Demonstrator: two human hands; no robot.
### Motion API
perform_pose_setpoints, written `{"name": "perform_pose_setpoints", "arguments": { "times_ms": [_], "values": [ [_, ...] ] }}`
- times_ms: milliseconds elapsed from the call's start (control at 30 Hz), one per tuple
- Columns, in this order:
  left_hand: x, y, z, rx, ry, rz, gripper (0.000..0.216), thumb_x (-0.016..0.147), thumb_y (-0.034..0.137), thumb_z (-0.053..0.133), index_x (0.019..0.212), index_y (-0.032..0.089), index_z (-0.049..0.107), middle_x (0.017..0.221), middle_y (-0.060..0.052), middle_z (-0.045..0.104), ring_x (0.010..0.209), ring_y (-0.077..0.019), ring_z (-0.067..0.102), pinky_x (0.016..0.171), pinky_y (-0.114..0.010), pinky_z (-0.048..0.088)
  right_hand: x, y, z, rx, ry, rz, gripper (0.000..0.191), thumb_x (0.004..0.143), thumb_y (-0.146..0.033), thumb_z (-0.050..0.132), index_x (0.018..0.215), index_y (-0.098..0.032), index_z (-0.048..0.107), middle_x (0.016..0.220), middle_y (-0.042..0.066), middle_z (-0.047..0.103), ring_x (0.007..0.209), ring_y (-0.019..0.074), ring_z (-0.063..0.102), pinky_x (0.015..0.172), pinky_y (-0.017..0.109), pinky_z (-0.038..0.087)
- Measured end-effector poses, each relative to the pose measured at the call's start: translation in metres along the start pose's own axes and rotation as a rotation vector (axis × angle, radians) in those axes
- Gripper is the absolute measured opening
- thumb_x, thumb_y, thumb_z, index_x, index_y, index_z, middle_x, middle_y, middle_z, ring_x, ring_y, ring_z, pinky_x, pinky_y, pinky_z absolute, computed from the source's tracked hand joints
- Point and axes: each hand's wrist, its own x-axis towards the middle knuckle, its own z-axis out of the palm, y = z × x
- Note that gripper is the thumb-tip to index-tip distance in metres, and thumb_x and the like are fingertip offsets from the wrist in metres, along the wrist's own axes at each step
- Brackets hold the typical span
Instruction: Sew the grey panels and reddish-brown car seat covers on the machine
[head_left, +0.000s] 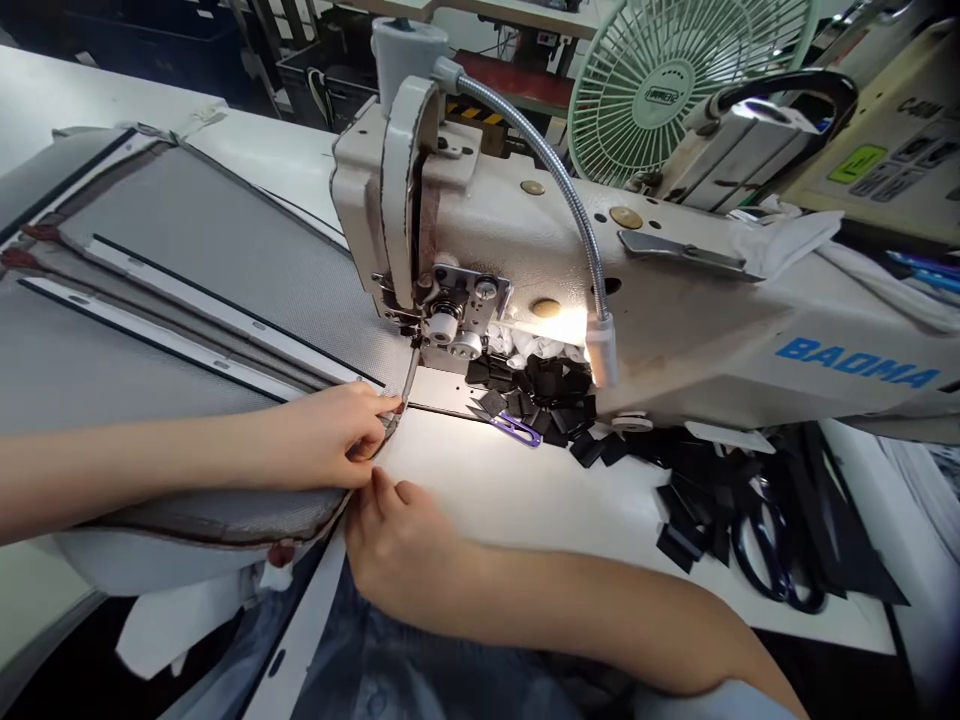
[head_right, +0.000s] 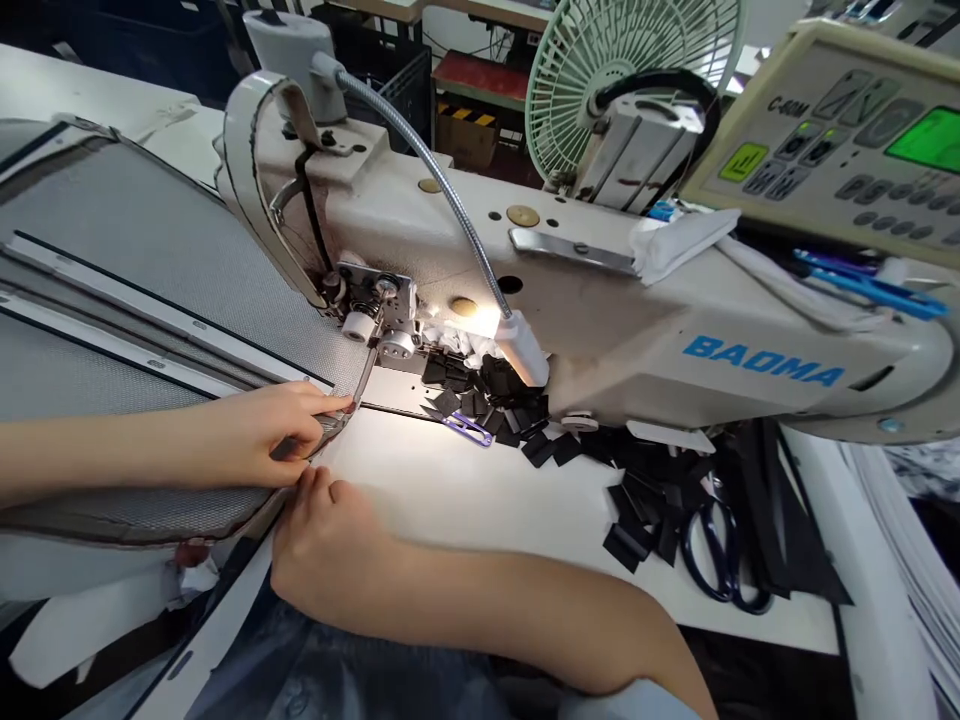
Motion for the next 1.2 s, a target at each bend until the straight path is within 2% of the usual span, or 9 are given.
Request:
{"name": "perform_pose_setpoints", "arguments": {
  "times_ms": [167, 333, 533, 800, 933, 1000, 1067, 1133, 1200],
  "values": [
    [0.007, -0.003, 0.004, 0.049, 0.035, 0.001, 0.023, 0.073, 0.017, 0.067, 0.054, 0.017, 0.054, 0.143, -0.011, 0.060, 0.108, -0.0251, 0.059, 0.086, -0.033, 0.048, 0.012, 0.010, -0.008, 0.015, -0.044, -0.004, 0.032, 0.092, -0.007, 0.044, 0.107, 0.005, 0.070, 0.105, 0.033, 0.071, 0.099, 0.0343, 0.068, 0.061, 0.039, 0.047],
    [0.020, 0.001, -0.004, 0.093, 0.041, -0.020, 0.023, 0.078, 0.018, 0.064, 0.056, 0.016, 0.057, 0.145, -0.015, 0.058, 0.110, -0.0283, 0.057, 0.088, -0.038, 0.048, 0.017, 0.030, -0.014, 0.047, -0.110, 0.023, 0.023, 0.090, -0.007, 0.049, 0.093, -0.004, 0.072, 0.089, 0.023, 0.074, 0.081, 0.0298, 0.066, 0.054, 0.035, 0.041],
    [0.035, 0.001, -0.017, 0.135, 0.071, -0.013, 0.025, 0.078, 0.016, 0.063, 0.054, 0.016, 0.056, 0.135, -0.015, 0.064, 0.103, -0.0269, 0.059, 0.086, -0.038, 0.049, 0.022, 0.051, -0.009, 0.089, -0.190, 0.078, 0.018, 0.090, -0.005, 0.051, 0.089, -0.011, 0.068, 0.085, 0.016, 0.071, 0.082, 0.0255, 0.062, 0.055, 0.032, 0.040],
    [0.050, -0.006, -0.023, 0.308, 0.063, 0.020, 0.026, 0.084, 0.015, 0.054, 0.059, 0.017, 0.058, 0.108, -0.013, 0.070, 0.102, -0.0273, 0.061, 0.090, -0.039, 0.049, 0.022, 0.073, -0.009, 0.055, -0.181, 0.178, 0.023, 0.093, -0.009, 0.051, 0.108, -0.005, 0.068, 0.110, 0.023, 0.070, 0.107, 0.0284, 0.062, 0.074, 0.038, 0.050],
    [0.040, 0.004, -0.034, 0.328, 0.143, -0.041, 0.015, 0.085, 0.026, 0.058, 0.076, 0.016, 0.065, 0.107, -0.015, 0.068, 0.103, -0.0300, 0.060, 0.090, -0.041, 0.048, 0.030, 0.067, -0.036, 0.395, -0.246, 0.139, 0.020, 0.091, -0.017, 0.055, 0.104, -0.012, 0.070, 0.103, 0.012, 0.073, 0.098, 0.0227, 0.065, 0.085, 0.036, 0.050],
    [0.034, 0.009, -0.040, 0.335, 0.045, -0.054, 0.022, 0.080, 0.038, 0.065, 0.071, 0.018, 0.064, 0.092, -0.013, 0.068, 0.094, -0.0309, 0.060, 0.082, -0.042, 0.048, 0.039, 0.061, -0.045, 0.680, -0.233, 0.006, 0.034, 0.095, -0.020, 0.053, 0.127, -0.017, 0.062, 0.121, 0.007, 0.071, 0.112, 0.0176, 0.063, 0.095, 0.028, 0.047],
    [0.030, 0.010, -0.043, 0.330, -0.129, -0.042, 0.027, 0.077, 0.037, 0.065, 0.059, 0.019, 0.059, 0.074, -0.010, 0.064, 0.082, -0.0283, 0.059, 0.073, -0.040, 0.046, 0.048, 0.054, -0.046, 0.849, -0.236, -0.083, 0.056, 0.099, -0.023, 0.052, 0.153, -0.018, 0.037, 0.145, 0.008, 0.058, 0.132, 0.0157, 0.052, 0.103, 0.025, 0.043],
    [0.030, 0.008, -0.042, 0.341, -0.210, -0.044, 0.028, 0.077, 0.031, 0.062, 0.052, 0.020, 0.054, 0.067, -0.010, 0.062, 0.076, -0.0267, 0.058, 0.067, -0.038, 0.043, 0.054, 0.046, -0.037, 0.889, -0.267, -0.092, 0.066, 0.099, -0.027, 0.053, 0.159, -0.019, 0.025, 0.158, 0.009, 0.044, 0.142, 0.0198, 0.041, 0.108, 0.031, 0.041],
    [0.032, 0.003, -0.036, 0.364, -0.231, -0.056, 0.029, 0.076, 0.018, 0.054, 0.048, 0.020, 0.050, 0.067, -0.011, 0.062, 0.073, -0.0251, 0.058, 0.063, -0.037, 0.040, 0.058, 0.037, -0.022, 0.807, -0.326, -0.028, 0.068, 0.098, -0.032, 0.055, 0.158, -0.017, 0.028, 0.164, 0.014, 0.032, 0.147, 0.0309, 0.032, 0.108, 0.046, 0.042]
  ]
}}
